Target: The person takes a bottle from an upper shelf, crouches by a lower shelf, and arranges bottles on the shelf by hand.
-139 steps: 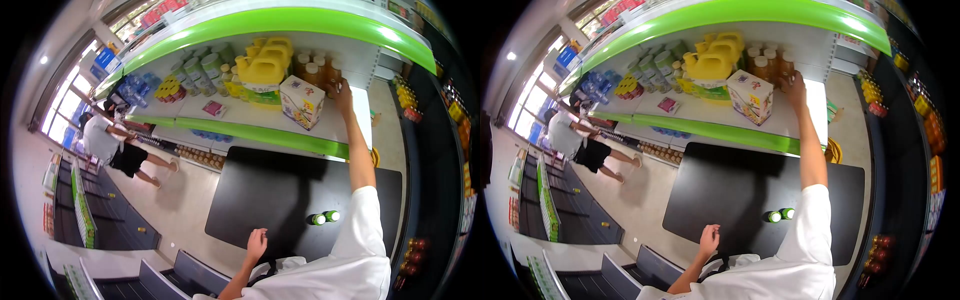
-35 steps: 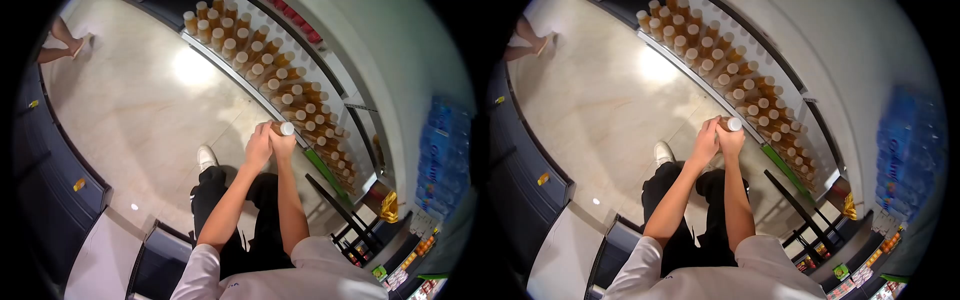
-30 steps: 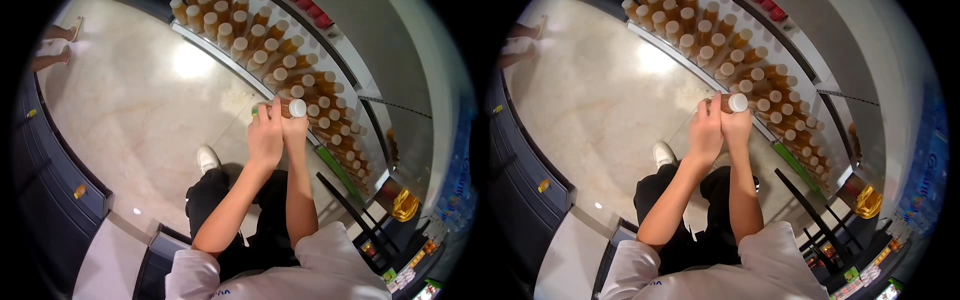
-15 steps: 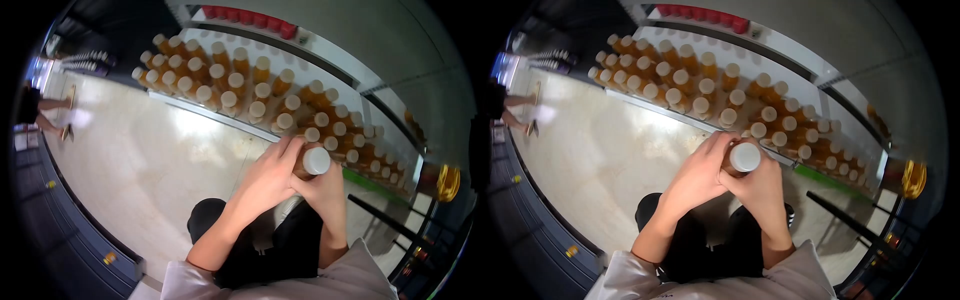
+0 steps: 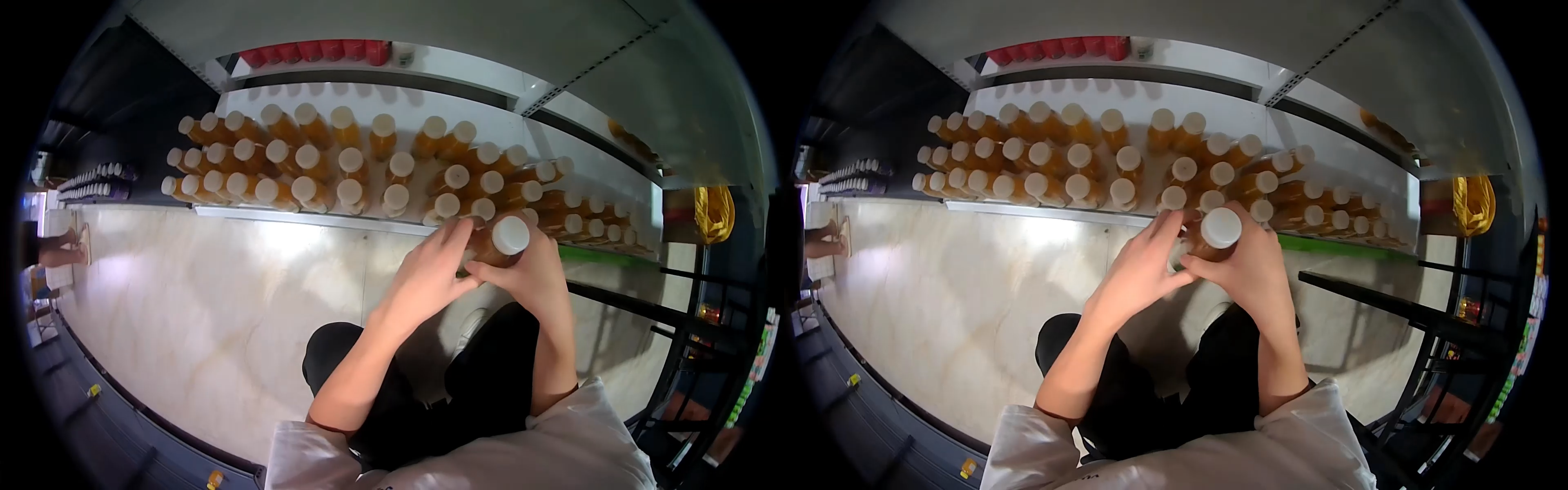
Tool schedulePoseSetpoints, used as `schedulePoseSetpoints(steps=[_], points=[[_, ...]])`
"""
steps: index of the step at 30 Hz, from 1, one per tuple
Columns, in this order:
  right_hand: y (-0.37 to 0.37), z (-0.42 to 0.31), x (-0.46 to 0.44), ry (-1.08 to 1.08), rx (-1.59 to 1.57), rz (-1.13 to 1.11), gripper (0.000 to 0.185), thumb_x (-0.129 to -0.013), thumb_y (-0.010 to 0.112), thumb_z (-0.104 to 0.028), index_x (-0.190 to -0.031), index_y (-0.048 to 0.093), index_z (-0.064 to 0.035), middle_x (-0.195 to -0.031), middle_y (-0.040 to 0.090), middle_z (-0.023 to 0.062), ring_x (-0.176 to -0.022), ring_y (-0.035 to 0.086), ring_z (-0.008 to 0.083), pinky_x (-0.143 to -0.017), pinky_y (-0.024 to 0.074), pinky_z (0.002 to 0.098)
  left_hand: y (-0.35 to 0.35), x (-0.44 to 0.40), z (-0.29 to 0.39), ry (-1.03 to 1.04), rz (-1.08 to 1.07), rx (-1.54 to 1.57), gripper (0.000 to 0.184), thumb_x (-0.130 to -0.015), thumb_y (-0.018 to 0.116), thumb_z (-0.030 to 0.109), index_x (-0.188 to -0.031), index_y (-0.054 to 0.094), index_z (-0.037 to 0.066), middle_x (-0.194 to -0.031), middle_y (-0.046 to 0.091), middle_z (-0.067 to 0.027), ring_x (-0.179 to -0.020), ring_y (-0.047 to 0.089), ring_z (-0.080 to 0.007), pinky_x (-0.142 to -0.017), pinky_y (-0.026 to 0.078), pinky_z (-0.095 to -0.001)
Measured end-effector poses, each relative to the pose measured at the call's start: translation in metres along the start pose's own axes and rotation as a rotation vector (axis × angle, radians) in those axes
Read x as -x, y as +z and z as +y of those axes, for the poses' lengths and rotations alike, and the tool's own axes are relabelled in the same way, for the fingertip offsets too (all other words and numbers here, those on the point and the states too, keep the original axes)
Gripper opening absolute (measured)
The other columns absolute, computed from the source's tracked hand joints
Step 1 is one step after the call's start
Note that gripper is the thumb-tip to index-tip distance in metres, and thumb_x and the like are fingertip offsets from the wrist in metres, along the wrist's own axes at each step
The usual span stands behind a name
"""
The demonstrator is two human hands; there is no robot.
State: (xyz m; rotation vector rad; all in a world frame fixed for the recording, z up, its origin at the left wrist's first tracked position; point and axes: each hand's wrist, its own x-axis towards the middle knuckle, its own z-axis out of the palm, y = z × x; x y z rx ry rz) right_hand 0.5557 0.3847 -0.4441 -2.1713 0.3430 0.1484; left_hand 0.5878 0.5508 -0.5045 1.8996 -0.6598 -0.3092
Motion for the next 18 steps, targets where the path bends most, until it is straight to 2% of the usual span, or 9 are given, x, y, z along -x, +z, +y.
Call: schedulePoseSetpoints(steps=[1, 4, 8, 9, 13, 15, 18], points=[[0.006, -0.003, -0.004, -0.045, -0.023, -0.023, 0.048, -0.064, 0.086, -0.024, -0.103, 0.063, -0.0048, -0.088, 0.074, 0.0096, -0.080, 0.072, 0.0222, -0.076, 0.0554, 0.0331, -0.005, 0.001, 0.002, 0.011, 0.048, -0.041, 0.060, -0.075, 0.077, 0.011, -0.127, 0.048, 0.003, -0.117, 0.058, -0.0182, -0.104, 0.060, -0.0415, -0.081, 0.054, -0.0484], [0.023, -0.002, -0.017, -0.124, -0.012, -0.063, 0.046, -0.067, 0.083, -0.026, -0.101, 0.062, -0.0039, -0.087, 0.073, 0.0105, -0.078, 0.072, 0.0233, -0.075, 0.0553, 0.0332, -0.015, 0.001, 0.009, -0.086, 0.102, -0.065, 0.060, -0.074, 0.077, 0.009, -0.127, 0.048, 0.006, -0.117, 0.058, -0.0184, -0.103, 0.060, -0.0427, -0.080, 0.054, -0.0489], [0.037, 0.002, -0.032, -0.112, -0.148, -0.064, 0.048, -0.070, 0.083, -0.029, -0.105, 0.065, -0.0012, -0.085, 0.072, 0.0121, -0.079, 0.072, 0.0246, -0.075, 0.0555, 0.0333, -0.020, -0.004, -0.010, -0.087, 0.195, -0.090, 0.058, -0.074, 0.075, 0.008, -0.126, 0.049, 0.007, -0.117, 0.058, -0.0177, -0.101, 0.061, -0.0434, -0.079, 0.054, -0.0484], [0.040, -0.003, -0.032, -0.083, -0.235, -0.057, 0.046, -0.072, 0.083, -0.029, -0.104, 0.067, -0.0010, -0.084, 0.071, 0.0125, -0.080, 0.072, 0.0234, -0.075, 0.0557, 0.0325, -0.023, -0.005, -0.014, -0.127, 0.181, -0.061, 0.057, -0.074, 0.077, 0.007, -0.125, 0.050, 0.004, -0.117, 0.059, -0.0186, -0.105, 0.060, -0.0428, -0.085, 0.053, -0.0468], [0.050, 0.002, -0.041, -0.127, -0.290, 0.074, 0.044, -0.073, 0.083, -0.028, -0.103, 0.066, -0.0005, -0.084, 0.071, 0.0129, -0.077, 0.072, 0.0215, -0.071, 0.0558, 0.0316, -0.028, -0.012, -0.023, -0.135, 0.187, -0.081, 0.055, -0.074, 0.077, 0.006, -0.123, 0.051, 0.003, -0.117, 0.059, -0.0191, -0.106, 0.060, -0.0430, -0.086, 0.052, -0.0465], [0.048, 0.003, -0.043, -0.171, -0.060, 0.060, 0.048, -0.073, 0.086, -0.023, -0.109, 0.064, 0.0006, -0.085, 0.069, 0.0074, -0.075, 0.067, 0.0126, -0.065, 0.0532, 0.0274, -0.028, -0.013, -0.033, -0.137, 0.167, -0.181, 0.061, -0.073, 0.077, 0.007, -0.128, 0.050, 0.005, -0.120, 0.059, -0.0188, -0.103, 0.062, -0.0422, -0.081, 0.053, -0.0491], [0.055, -0.008, -0.041, -0.146, -0.104, 0.076, 0.048, -0.072, 0.086, -0.027, -0.106, 0.064, 0.0009, -0.079, 0.068, 0.0088, -0.069, 0.067, 0.0138, -0.061, 0.0516, 0.0280, -0.027, -0.016, -0.040, -0.149, 0.139, -0.178, 0.065, -0.072, 0.077, 0.007, -0.131, 0.050, 0.005, -0.123, 0.059, -0.0193, -0.105, 0.061, -0.0424, -0.083, 0.053, -0.0495]])
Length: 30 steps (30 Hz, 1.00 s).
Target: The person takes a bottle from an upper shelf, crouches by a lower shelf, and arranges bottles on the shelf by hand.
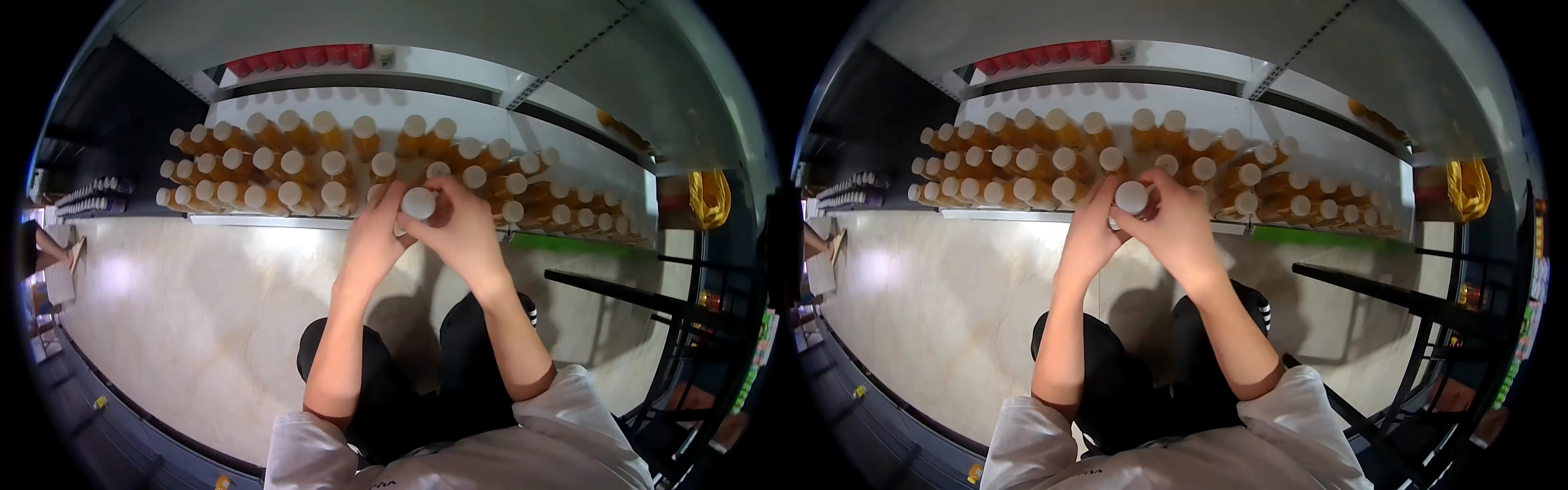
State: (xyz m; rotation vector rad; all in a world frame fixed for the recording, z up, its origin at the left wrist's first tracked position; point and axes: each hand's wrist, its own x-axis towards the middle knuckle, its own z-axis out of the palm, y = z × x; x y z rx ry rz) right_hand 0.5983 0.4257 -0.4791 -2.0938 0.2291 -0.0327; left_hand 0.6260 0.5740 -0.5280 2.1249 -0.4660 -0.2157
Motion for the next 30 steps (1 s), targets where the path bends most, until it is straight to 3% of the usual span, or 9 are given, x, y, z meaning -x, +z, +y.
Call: schedulePoseSetpoints(steps=[2, 5, 8, 12, 22, 24, 25, 27, 30], points=[[0.005, -0.001, -0.001, -0.012, 0.029, 0.032, 0.049, -0.071, 0.084, -0.030, -0.104, 0.065, 0.0005, -0.074, 0.068, 0.0104, -0.066, 0.067, 0.0168, -0.060, 0.0512, 0.0290, 0.001, 0.000, -0.004, 0.003, 0.000, 0.033, 0.066, -0.070, 0.078, 0.005, -0.131, 0.051, 0.005, -0.126, 0.058, -0.0205, -0.106, 0.061, -0.0434, -0.084, 0.052, -0.0486], [0.006, -0.013, 0.001, 0.070, -0.001, -0.001, 0.041, -0.071, 0.078, -0.027, -0.101, 0.065, -0.0006, -0.079, 0.070, 0.0168, -0.072, 0.070, 0.0311, -0.068, 0.0559, 0.0401, -0.003, -0.001, 0.001, 0.024, 0.058, 0.024, 0.058, -0.073, 0.074, 0.001, -0.128, 0.055, 0.004, -0.121, 0.060, -0.0227, -0.105, 0.060, -0.0446, -0.086, 0.050, -0.0477], [0.020, -0.001, 0.005, -0.019, 0.079, 0.033, 0.040, -0.072, 0.075, -0.027, -0.101, 0.066, -0.0014, -0.082, 0.070, 0.0189, -0.078, 0.070, 0.0349, -0.071, 0.0560, 0.0452, -0.001, -0.003, -0.009, 0.081, 0.072, 0.019, 0.051, -0.077, 0.069, 0.000, -0.126, 0.055, 0.003, -0.117, 0.062, -0.0228, -0.107, 0.059, -0.0448, -0.086, 0.050, -0.0478], [0.027, 0.005, 0.011, 0.016, 0.222, 0.058, 0.042, -0.072, 0.074, -0.025, -0.106, 0.067, -0.0014, -0.077, 0.071, 0.0170, -0.072, 0.071, 0.0326, -0.066, 0.0553, 0.0400, -0.007, 0.008, 0.016, 0.057, 0.033, -0.030, 0.042, -0.080, 0.065, -0.001, -0.121, 0.056, 0.002, -0.115, 0.063, -0.0223, -0.105, 0.060, -0.0450, -0.085, 0.049, -0.0474], [0.021, -0.009, 0.020, -0.005, 0.040, 0.010, 0.035, -0.078, 0.073, -0.024, -0.105, 0.066, -0.0036, -0.075, 0.071, 0.0155, -0.073, 0.070, 0.0346, -0.066, 0.0544, 0.0417, -0.015, 0.009, 0.014, -0.047, 0.117, -0.030, 0.039, -0.075, 0.070, -0.001, -0.113, 0.060, 0.002, -0.101, 0.061, -0.0182, -0.093, 0.061, -0.0402, -0.081, 0.051, -0.0435], [0.021, -0.008, 0.021, 0.018, 0.017, -0.002, 0.036, -0.080, 0.073, -0.024, -0.109, 0.066, -0.0042, -0.076, 0.071, 0.0168, -0.075, 0.071, 0.0355, -0.068, 0.0543, 0.0430, -0.015, 0.008, 0.014, -0.054, 0.125, -0.086, 0.039, -0.075, 0.057, -0.012, -0.110, 0.061, 0.003, -0.098, 0.059, -0.0147, -0.096, 0.061, -0.0341, -0.079, 0.053, -0.0407], [0.021, -0.007, 0.021, 0.021, 0.011, -0.002, 0.036, -0.080, 0.073, -0.024, -0.109, 0.066, -0.0042, -0.076, 0.071, 0.0168, -0.075, 0.071, 0.0355, -0.068, 0.0543, 0.0430, -0.015, 0.007, 0.014, -0.056, 0.121, -0.091, 0.039, -0.075, 0.057, -0.012, -0.110, 0.061, 0.003, -0.098, 0.059, -0.0147, -0.096, 0.061, -0.0341, -0.079, 0.053, -0.0407], [0.020, -0.002, 0.021, 0.015, 0.084, -0.014, 0.039, -0.082, 0.072, -0.026, -0.113, 0.065, -0.0029, -0.078, 0.071, 0.0181, -0.077, 0.071, 0.0373, -0.069, 0.0543, 0.0440, -0.012, 0.006, 0.012, -0.029, 0.085, -0.018, 0.037, -0.072, 0.070, -0.003, -0.108, 0.060, 0.003, -0.096, 0.060, -0.0178, -0.089, 0.060, -0.0381, -0.078, 0.050, -0.0421], [0.014, -0.003, 0.021, 0.078, 0.023, -0.131, 0.042, -0.084, 0.069, -0.027, -0.114, 0.061, 0.0016, -0.082, 0.070, 0.0226, -0.083, 0.068, 0.0435, -0.074, 0.0531, 0.0519, -0.011, 0.009, 0.008, 0.070, 0.078, -0.033, 0.038, -0.072, 0.060, -0.012, -0.107, 0.059, 0.002, -0.096, 0.062, -0.0164, -0.090, 0.062, -0.0335, -0.076, 0.053, -0.0402]])
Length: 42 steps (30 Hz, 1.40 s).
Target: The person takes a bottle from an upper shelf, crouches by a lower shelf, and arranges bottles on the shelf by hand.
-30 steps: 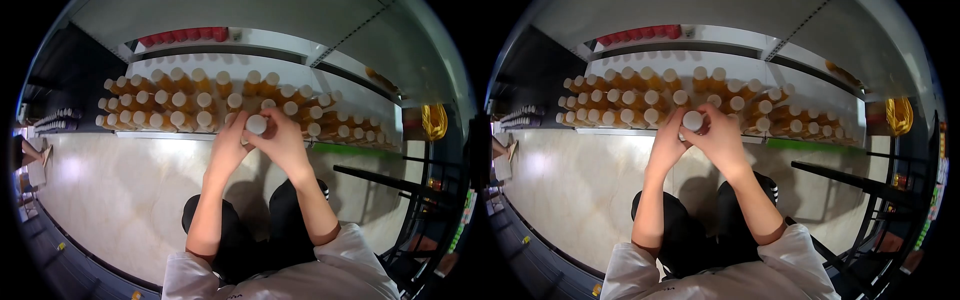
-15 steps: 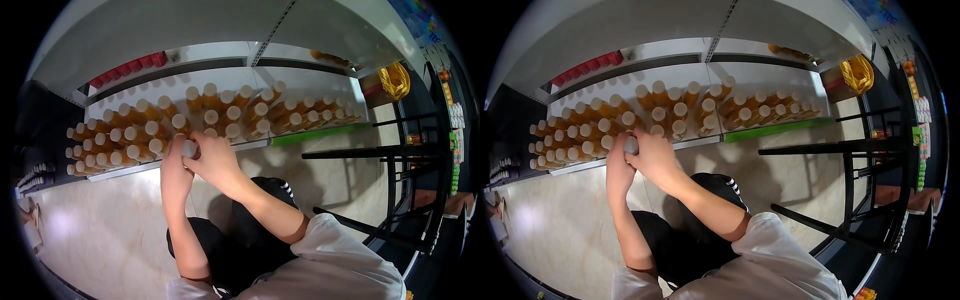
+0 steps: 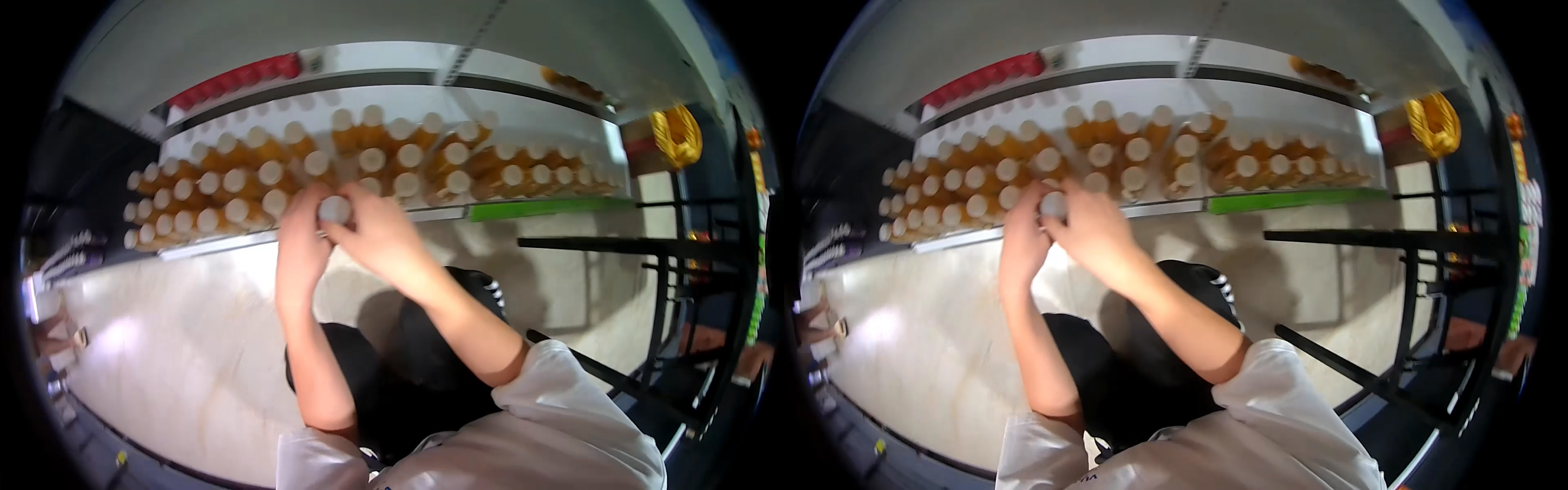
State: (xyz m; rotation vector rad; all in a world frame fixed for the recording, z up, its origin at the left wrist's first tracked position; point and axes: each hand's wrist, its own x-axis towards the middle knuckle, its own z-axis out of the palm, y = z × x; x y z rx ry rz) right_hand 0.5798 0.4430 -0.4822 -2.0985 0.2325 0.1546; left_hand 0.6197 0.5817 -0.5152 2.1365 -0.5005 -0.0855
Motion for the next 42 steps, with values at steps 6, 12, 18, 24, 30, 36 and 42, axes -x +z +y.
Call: schedulePoseSetpoints(steps=[6, 12, 18, 24, 30, 36, 42], points=[[-0.004, -0.011, 0.025, 0.102, 0.230, -0.221, 0.043, -0.096, 0.054, -0.030, -0.119, 0.058, 0.0056, -0.089, 0.072, 0.0224, -0.087, 0.068, 0.0436, -0.079, 0.0521, 0.0525, -0.003, 0.005, 0.004, -0.181, -0.097, 0.004, 0.034, -0.072, 0.071, -0.005, -0.103, 0.059, 0.002, -0.097, 0.063, -0.0151, -0.088, 0.063, -0.0329, -0.074, 0.052, -0.0396], [-0.005, -0.011, 0.044, -0.019, 0.417, -0.523, 0.040, -0.099, 0.050, -0.032, -0.106, 0.060, 0.0060, -0.095, 0.070, 0.0255, -0.092, 0.068, 0.0447, -0.081, 0.0532, 0.0548, 0.001, 0.006, -0.007, -0.181, -0.094, -0.072, 0.035, -0.074, 0.078, 0.004, -0.104, 0.061, 0.005, -0.099, 0.064, -0.0115, -0.089, 0.063, -0.0296, -0.073, 0.052, -0.0396], [0.000, -0.017, 0.057, -0.115, 0.388, -0.562, 0.040, -0.099, 0.052, -0.032, -0.107, 0.059, 0.0064, -0.094, 0.069, 0.0237, -0.091, 0.068, 0.0444, -0.081, 0.0537, 0.0532, 0.010, 0.002, -0.008, -0.216, -0.049, -0.163, 0.041, -0.073, 0.081, 0.009, -0.109, 0.062, 0.006, -0.100, 0.063, -0.0110, -0.086, 0.062, -0.0274, -0.074, 0.052, -0.0384], [-0.008, -0.020, 0.060, -0.125, 0.344, -0.586, 0.039, -0.098, 0.053, -0.030, -0.113, 0.057, 0.0057, -0.101, 0.068, 0.0252, -0.098, 0.066, 0.0432, -0.085, 0.0532, 0.0513, 0.022, -0.001, -0.006, -0.209, -0.061, -0.213, 0.042, -0.073, 0.082, 0.011, -0.111, 0.063, 0.006, -0.098, 0.062, -0.0103, -0.083, 0.061, -0.0267, -0.074, 0.052, -0.0386], [-0.009, -0.017, 0.062, -0.153, 0.373, -0.534, 0.039, -0.098, 0.053, -0.030, -0.120, 0.056, 0.0028, -0.104, 0.067, 0.0254, -0.099, 0.066, 0.0434, -0.088, 0.0525, 0.0508, 0.026, -0.003, 0.003, -0.235, -0.053, -0.201, 0.040, -0.074, 0.081, 0.011, -0.109, 0.063, 0.009, -0.099, 0.062, -0.0090, -0.079, 0.061, -0.0273, -0.072, 0.052, -0.0402], [-0.026, -0.010, 0.056, -0.114, 0.368, -0.588, 0.042, -0.097, 0.052, -0.033, -0.125, 0.058, -0.0021, -0.108, 0.069, 0.0228, -0.104, 0.064, 0.0425, -0.091, 0.0508, 0.0495, 0.030, 0.005, -0.010, -0.278, 0.000, -0.213, 0.041, -0.074, 0.080, 0.019, -0.111, 0.063, 0.012, -0.103, 0.063, -0.0110, -0.089, 0.065, -0.0332, -0.074, 0.052, -0.0448], [-0.065, 0.020, 0.030, 0.018, 0.146, -0.402, 0.036, -0.096, 0.055, -0.032, -0.107, 0.067, 0.0006, -0.084, 0.069, 0.0179, -0.080, 0.067, 0.0322, -0.076, 0.0509, 0.0387, 0.032, -0.005, -0.007, -0.351, -0.127, -0.348, 0.042, -0.074, 0.075, 0.016, -0.114, 0.063, 0.015, -0.110, 0.064, -0.0107, -0.100, 0.065, -0.0379, -0.081, 0.054, -0.0485]])
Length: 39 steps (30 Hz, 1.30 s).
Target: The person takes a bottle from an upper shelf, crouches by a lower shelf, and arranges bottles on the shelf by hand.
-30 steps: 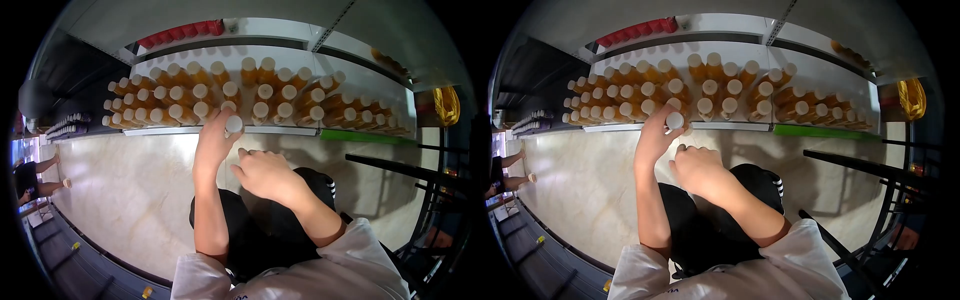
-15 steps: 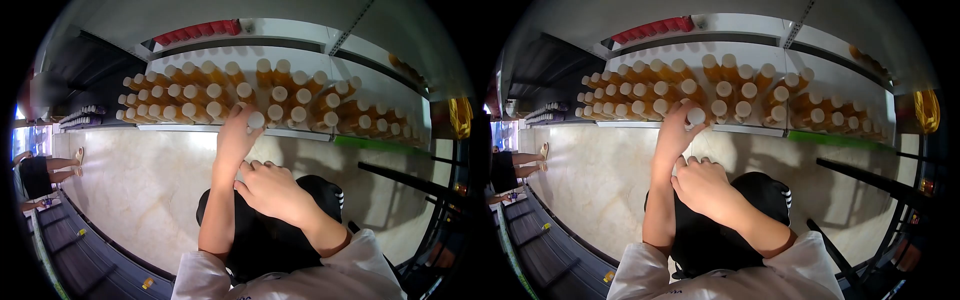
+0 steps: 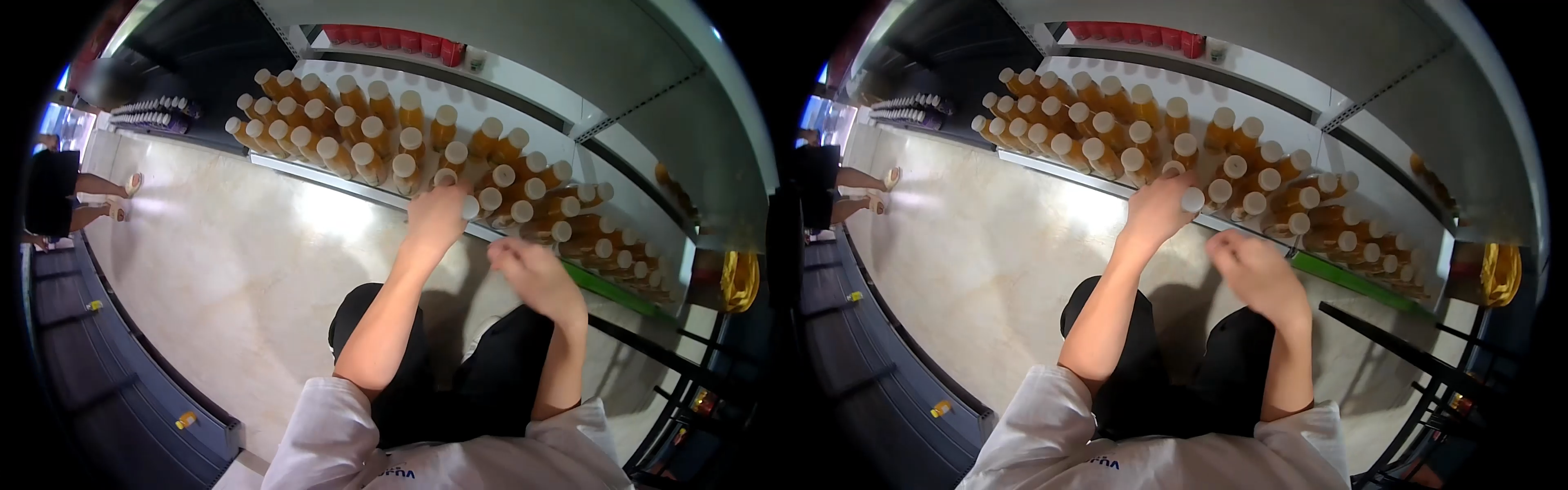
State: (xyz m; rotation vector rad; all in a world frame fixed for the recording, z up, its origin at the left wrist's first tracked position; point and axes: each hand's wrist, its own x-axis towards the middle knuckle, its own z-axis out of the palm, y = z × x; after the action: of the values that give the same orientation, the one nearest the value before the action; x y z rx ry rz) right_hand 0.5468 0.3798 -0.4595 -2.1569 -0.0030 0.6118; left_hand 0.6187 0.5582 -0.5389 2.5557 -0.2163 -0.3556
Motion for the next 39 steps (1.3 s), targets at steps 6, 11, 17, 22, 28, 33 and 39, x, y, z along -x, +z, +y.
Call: schedulePoseSetpoints(steps=[6, 11, 17, 22, 28, 33, 39], points=[[-0.038, -0.039, -0.041, -0.065, 0.025, 0.319, 0.037, -0.096, 0.056, -0.033, -0.109, 0.066, 0.0000, -0.092, 0.072, 0.0171, -0.086, 0.069, 0.0289, -0.079, 0.0520, 0.0380, -0.006, 0.000, -0.004, -0.018, -0.081, -0.104, 0.046, -0.069, 0.080, 0.021, -0.112, 0.065, 0.016, -0.108, 0.069, -0.0101, -0.102, 0.066, -0.0364, -0.084, 0.054, -0.0475], [-0.018, -0.038, -0.160, -0.021, 0.437, 0.343, 0.037, -0.086, 0.063, -0.030, -0.109, 0.068, -0.0016, -0.108, 0.069, 0.0228, -0.104, 0.067, 0.0397, -0.089, 0.0535, 0.0470, -0.017, 0.016, -0.003, 0.015, 0.004, 0.030, 0.047, -0.065, 0.080, 0.021, -0.110, 0.066, 0.016, -0.100, 0.071, -0.0113, -0.099, 0.067, -0.0355, -0.082, 0.053, -0.0459], [0.017, -0.024, -0.204, -0.078, 0.539, 0.343, 0.043, -0.078, 0.072, -0.030, -0.111, 0.068, -0.0030, -0.111, 0.070, 0.0215, -0.108, 0.066, 0.0377, -0.091, 0.0540, 0.0476, -0.043, 0.045, -0.001, -0.049, -0.015, 0.094, 0.038, -0.063, 0.079, 0.021, -0.096, 0.061, 0.013, -0.091, 0.071, -0.0116, -0.092, 0.066, -0.0357, -0.075, 0.051, -0.0453], [0.008, -0.031, -0.209, 0.031, 0.620, 0.132, 0.055, -0.067, 0.081, -0.033, -0.112, 0.068, -0.0036, -0.112, 0.070, 0.0192, -0.106, 0.068, 0.0332, -0.089, 0.0555, 0.0439, -0.049, 0.049, -0.006, -0.141, 0.003, 0.110, 0.038, -0.062, 0.080, 0.023, -0.091, 0.058, 0.012, -0.084, 0.070, -0.0098, -0.086, 0.067, -0.0341, -0.070, 0.050, -0.0448], [0.008, -0.018, -0.220, -0.044, 0.493, 0.114, 0.051, -0.061, 0.081, -0.029, -0.101, 0.070, 0.0011, -0.098, 0.073, 0.0199, -0.087, 0.073, 0.0317, -0.067, 0.0586, 0.0393, -0.044, 0.042, -0.012, -0.184, -0.015, 0.061, 0.041, -0.061, 0.082, 0.027, -0.090, 0.059, 0.011, -0.085, 0.071, -0.0091, -0.086, 0.068, -0.0317, -0.070, 0.050, -0.0426], [0.018, -0.027, -0.216, -0.074, 0.500, 0.171, 0.057, -0.064, 0.084, -0.028, -0.111, 0.063, -0.0048, -0.111, 0.068, 0.0178, -0.105, 0.067, 0.0357, -0.087, 0.0554, 0.0448, -0.040, 0.035, -0.012, -0.180, -0.033, 0.065, 0.043, -0.060, 0.084, 0.030, -0.089, 0.058, 0.010, -0.085, 0.071, -0.0088, -0.085, 0.068, -0.0306, -0.070, 0.050, -0.0419], [0.022, -0.021, -0.230, -0.077, 0.403, 0.152, 0.055, -0.065, 0.084, -0.028, -0.110, 0.064, -0.0056, -0.114, 0.067, 0.0168, -0.108, 0.066, 0.0350, -0.089, 0.0550, 0.0447, -0.043, 0.037, -0.015, -0.174, -0.029, 0.084, 0.044, -0.060, 0.085, 0.030, -0.088, 0.058, 0.010, -0.086, 0.072, -0.0087, -0.085, 0.069, -0.0302, -0.071, 0.050, -0.0417]])
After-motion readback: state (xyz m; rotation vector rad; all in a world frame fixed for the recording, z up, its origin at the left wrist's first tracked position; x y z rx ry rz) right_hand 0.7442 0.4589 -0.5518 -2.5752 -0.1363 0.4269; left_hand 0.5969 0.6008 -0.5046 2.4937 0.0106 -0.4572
